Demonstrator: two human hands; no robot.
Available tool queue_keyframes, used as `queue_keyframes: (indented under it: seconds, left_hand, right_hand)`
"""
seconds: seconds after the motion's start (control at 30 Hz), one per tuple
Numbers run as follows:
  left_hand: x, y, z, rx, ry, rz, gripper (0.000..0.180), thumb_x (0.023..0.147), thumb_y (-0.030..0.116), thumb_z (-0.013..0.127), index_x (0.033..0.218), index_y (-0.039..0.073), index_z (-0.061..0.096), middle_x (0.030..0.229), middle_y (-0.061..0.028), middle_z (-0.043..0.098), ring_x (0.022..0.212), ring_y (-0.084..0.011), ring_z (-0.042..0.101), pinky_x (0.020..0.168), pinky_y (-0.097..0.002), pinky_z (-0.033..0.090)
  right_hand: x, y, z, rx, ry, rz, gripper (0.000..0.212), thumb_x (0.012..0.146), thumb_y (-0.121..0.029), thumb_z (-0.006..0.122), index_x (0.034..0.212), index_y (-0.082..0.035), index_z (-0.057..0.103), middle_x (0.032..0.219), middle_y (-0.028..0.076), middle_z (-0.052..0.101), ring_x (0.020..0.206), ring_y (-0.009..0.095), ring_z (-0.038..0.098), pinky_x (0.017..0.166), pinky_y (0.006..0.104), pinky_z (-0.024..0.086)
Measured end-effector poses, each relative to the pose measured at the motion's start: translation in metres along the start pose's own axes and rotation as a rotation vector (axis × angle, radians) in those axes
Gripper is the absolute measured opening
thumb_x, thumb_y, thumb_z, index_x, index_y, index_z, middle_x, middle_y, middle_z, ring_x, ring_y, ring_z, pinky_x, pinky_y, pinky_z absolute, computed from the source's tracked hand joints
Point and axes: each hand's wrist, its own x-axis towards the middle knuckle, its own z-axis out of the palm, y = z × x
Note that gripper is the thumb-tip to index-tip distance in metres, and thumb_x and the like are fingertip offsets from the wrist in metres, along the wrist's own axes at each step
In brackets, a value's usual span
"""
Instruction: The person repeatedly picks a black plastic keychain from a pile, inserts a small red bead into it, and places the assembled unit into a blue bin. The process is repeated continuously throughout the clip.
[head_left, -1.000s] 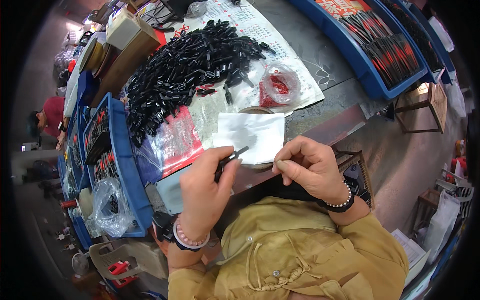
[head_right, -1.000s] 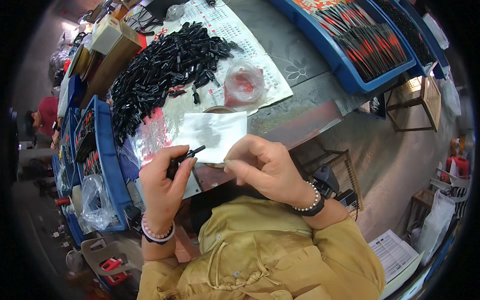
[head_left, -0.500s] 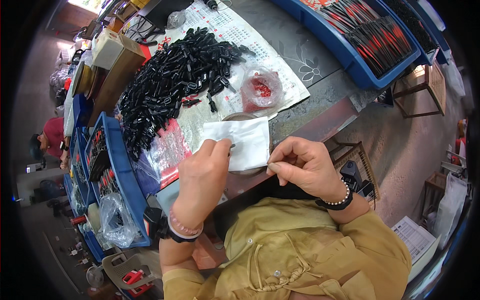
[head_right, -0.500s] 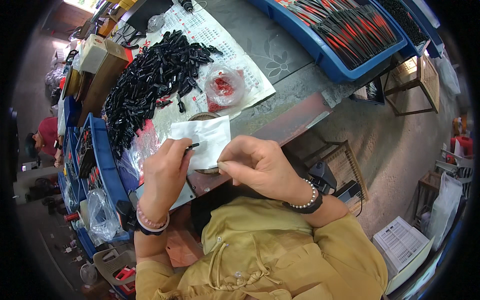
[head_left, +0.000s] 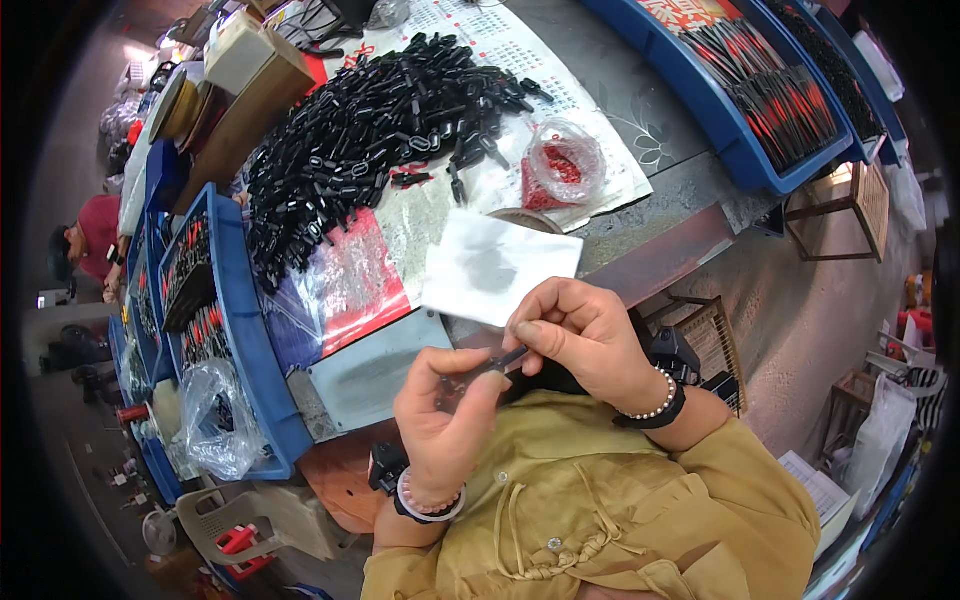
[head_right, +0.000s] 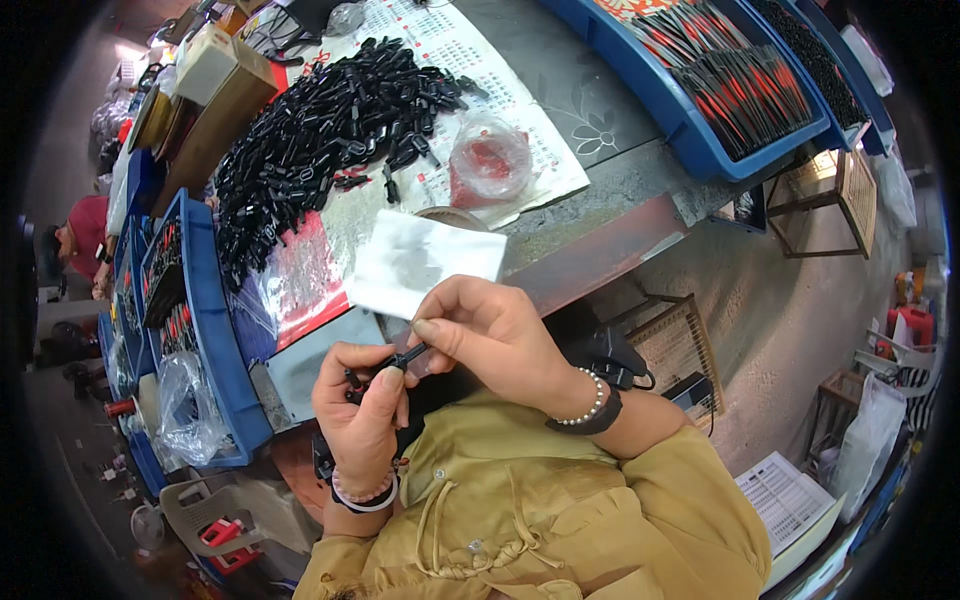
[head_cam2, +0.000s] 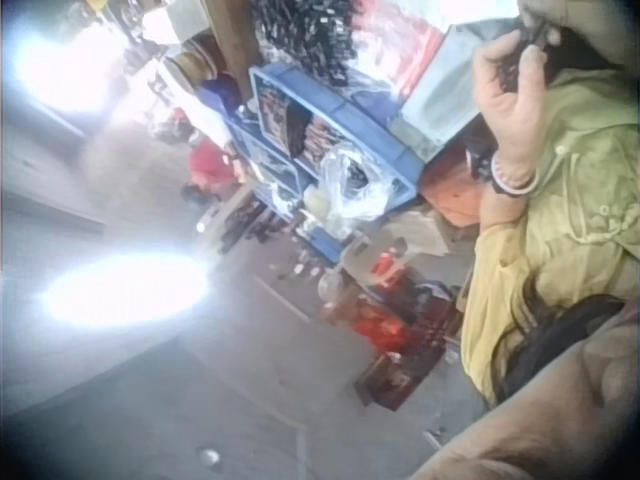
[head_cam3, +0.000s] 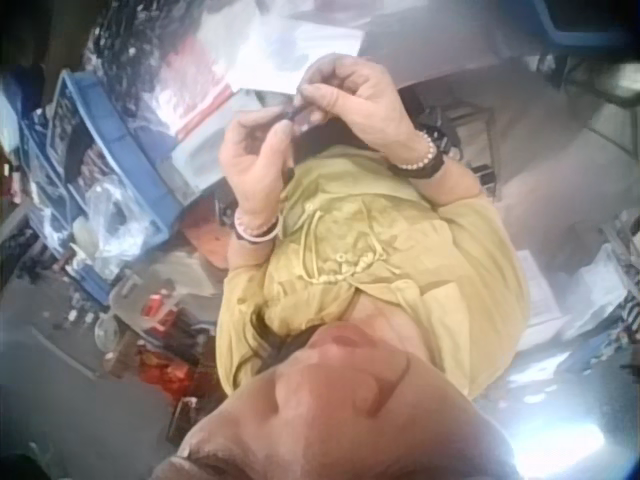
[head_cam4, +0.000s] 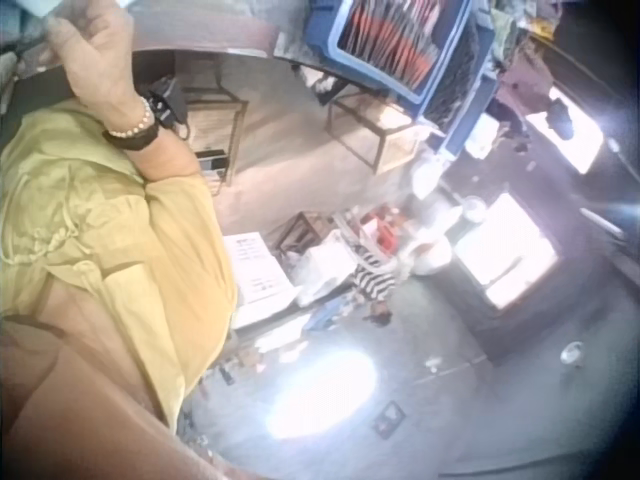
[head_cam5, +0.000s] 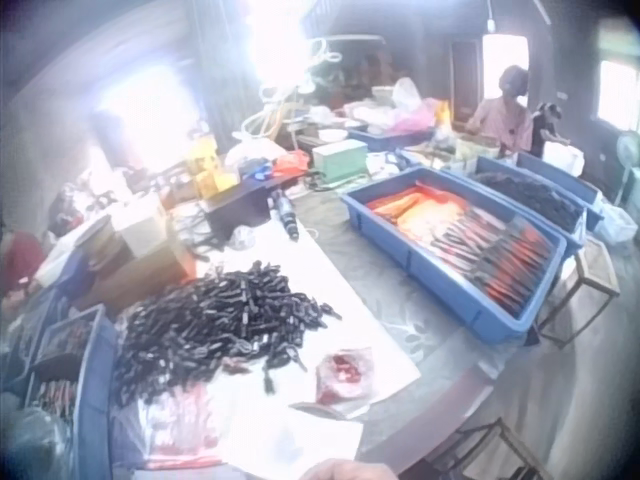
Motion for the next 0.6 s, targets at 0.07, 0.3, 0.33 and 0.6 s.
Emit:
queue_keyframes:
  seconds: [0.07, 0.3, 0.33, 0.6]
  left_hand:
    - [-0.005, -0.003, -0.003, -0.036, 0.012, 0.018, 0.017, 0.086, -0.003, 0.065, 0.101, -0.001, 0.058, 0.087, -0.0041, 0.065, 0.073, -0.004, 0.057, 0.063, -0.0172, 0.044]
    - [-0.016, -0.011, -0.007, 0.084, 0.083, 0.126, 0.018, 0.086, -0.001, 0.067, 0.101, -0.002, 0.057, 0.087, -0.0025, 0.064, 0.075, -0.0033, 0.056, 0.065, -0.0177, 0.044]
    - [-0.017, -0.012, -0.007, 0.073, 0.092, 0.131, 0.018, 0.086, -0.001, 0.067, 0.101, -0.002, 0.057, 0.087, -0.0024, 0.063, 0.075, -0.0032, 0.055, 0.064, -0.0175, 0.044]
    - [-0.022, -0.016, -0.006, 0.048, 0.079, 0.249, 0.013, 0.091, 0.0, 0.059, 0.1, 0.0, 0.05, 0.084, -0.0084, 0.063, 0.057, -0.0041, 0.052, 0.05, -0.0181, 0.041]
  right_hand:
    - [-0.002, 0.003, 0.005, 0.006, -0.013, 0.015, 0.011, 0.095, -0.006, 0.057, 0.1, 0.004, 0.058, 0.093, 0.008, 0.064, 0.074, 0.009, 0.061, 0.067, 0.022, 0.051]
    - [-0.004, 0.013, 0.017, 0.055, -0.041, -0.071, 0.01, 0.095, -0.005, 0.056, 0.1, 0.004, 0.058, 0.095, 0.008, 0.065, 0.076, 0.01, 0.062, 0.07, 0.0231, 0.051]
    - [-0.005, 0.013, 0.018, 0.048, -0.055, -0.103, 0.01, 0.095, -0.004, 0.056, 0.101, 0.004, 0.058, 0.096, 0.009, 0.065, 0.077, 0.01, 0.063, 0.071, 0.0233, 0.051]
    - [-0.011, 0.02, 0.028, -0.258, -0.086, -0.437, 0.014, 0.09, 0.008, 0.057, 0.103, 0.006, 0.058, 0.1, 0.014, 0.065, 0.083, 0.014, 0.066, 0.072, 0.0255, 0.055]
